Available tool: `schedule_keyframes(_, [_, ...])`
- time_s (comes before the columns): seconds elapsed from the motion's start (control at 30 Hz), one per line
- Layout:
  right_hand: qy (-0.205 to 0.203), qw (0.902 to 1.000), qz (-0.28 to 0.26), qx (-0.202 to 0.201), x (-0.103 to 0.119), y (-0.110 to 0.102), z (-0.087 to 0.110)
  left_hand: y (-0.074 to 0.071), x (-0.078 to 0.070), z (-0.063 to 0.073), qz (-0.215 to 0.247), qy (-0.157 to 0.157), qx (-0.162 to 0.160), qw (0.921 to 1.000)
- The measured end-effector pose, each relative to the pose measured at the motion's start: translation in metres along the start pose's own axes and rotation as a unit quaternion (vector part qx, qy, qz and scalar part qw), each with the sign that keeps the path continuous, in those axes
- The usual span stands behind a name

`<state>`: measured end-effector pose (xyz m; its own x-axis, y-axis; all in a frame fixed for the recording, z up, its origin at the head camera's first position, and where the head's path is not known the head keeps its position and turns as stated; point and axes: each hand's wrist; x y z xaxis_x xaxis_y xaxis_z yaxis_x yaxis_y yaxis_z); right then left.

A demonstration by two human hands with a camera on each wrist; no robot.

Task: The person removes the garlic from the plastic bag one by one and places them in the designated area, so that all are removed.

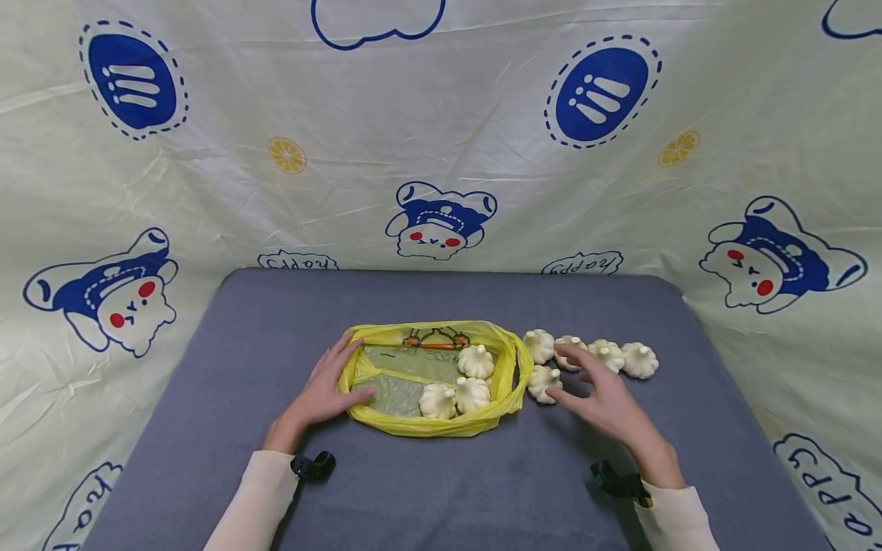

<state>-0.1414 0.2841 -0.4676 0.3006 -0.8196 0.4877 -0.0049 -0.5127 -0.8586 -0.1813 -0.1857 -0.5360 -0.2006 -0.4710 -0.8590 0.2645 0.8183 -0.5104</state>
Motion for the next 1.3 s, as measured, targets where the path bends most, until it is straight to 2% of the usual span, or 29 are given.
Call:
schedule_keyframes(0.17, [-0.012, 0.9995, 0.021, 0.022, 0.017, -0.010, -0.009, 0.000, 0.001, 0.000, -0.002, 0.001, -0.001, 1.0000])
schedule_keyframes(0.4, [-0.066, 0.9960, 0.031, 0.052, 0.039, -0.019, -0.027, 0.000, 0.001, -0.001, -0.004, -0.003, 0.002, 1.0000])
schedule_keyframes(0.6, [-0.110, 0.9884, 0.045, 0.094, 0.061, -0.018, -0.043, 0.001, 0.002, -0.004, -0.007, 0.005, 0.000, 1.0000])
schedule_keyframes(0.9, [-0.151, 0.9711, 0.035, 0.181, 0.096, -0.006, -0.068, 0.000, 0.003, 0.000, 0.000, 0.001, 0.001, 1.0000])
schedule_keyframes(1.1, [-0.192, 0.9551, 0.022, 0.224, 0.101, 0.006, -0.085, -0.001, 0.003, 0.001, 0.006, 0.013, -0.002, 0.9999])
schedule_keyframes(1.3, [-0.216, 0.9383, 0.009, 0.270, 0.106, 0.018, -0.100, -0.001, 0.003, 0.001, 0.008, 0.015, -0.001, 0.9999])
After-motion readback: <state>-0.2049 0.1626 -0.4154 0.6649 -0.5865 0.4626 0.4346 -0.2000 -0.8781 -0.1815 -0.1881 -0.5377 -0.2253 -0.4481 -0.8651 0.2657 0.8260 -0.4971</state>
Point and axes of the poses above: each hand's wrist, its own z-axis away from the middle knuckle, its own y-axis out of the palm, x = y × z, and after that the axes turned 13 degrees about z, right-handed
